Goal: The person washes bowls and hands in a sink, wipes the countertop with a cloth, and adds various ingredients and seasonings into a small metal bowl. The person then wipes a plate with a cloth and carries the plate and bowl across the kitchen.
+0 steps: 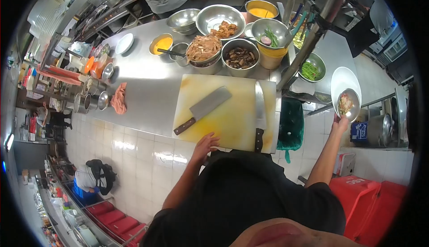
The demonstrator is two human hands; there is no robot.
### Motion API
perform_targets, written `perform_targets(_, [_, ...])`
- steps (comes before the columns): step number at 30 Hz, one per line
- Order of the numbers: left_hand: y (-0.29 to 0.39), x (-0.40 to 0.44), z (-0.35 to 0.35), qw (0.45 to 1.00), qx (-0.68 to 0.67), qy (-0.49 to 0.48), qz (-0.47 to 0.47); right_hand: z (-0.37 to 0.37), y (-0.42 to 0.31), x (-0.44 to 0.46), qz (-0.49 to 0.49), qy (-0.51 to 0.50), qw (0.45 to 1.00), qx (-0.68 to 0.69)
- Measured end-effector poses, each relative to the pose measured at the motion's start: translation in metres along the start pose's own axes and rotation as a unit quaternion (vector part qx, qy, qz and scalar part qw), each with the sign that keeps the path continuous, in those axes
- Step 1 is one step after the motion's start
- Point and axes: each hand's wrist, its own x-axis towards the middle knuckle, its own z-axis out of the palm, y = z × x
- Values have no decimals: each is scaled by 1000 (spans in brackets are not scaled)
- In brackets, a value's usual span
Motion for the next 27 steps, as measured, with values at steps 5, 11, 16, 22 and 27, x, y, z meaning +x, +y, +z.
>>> perform_targets(5, [-8,-3,-27,1000,-9,7,-21,-43,0,-15,13,-75,997,-18])
perform_targets(11, [3,-6,-63,999,-10,-16,-30,-66,-19,-95,4,-69,995,-75])
perform_targets(16, [16,-16,-100,999,13,-10,-43,-74,-32,-174,34,-76,988,-131])
perform_targets(22, [-12,-27,-171,998,-40,-10,-48,-49,-16,-295,106,-238,949,-179])
perform_targets(27, [-63,-49,-258,990,-75,94,-76,3,51,-385,174,-335,901,-216])
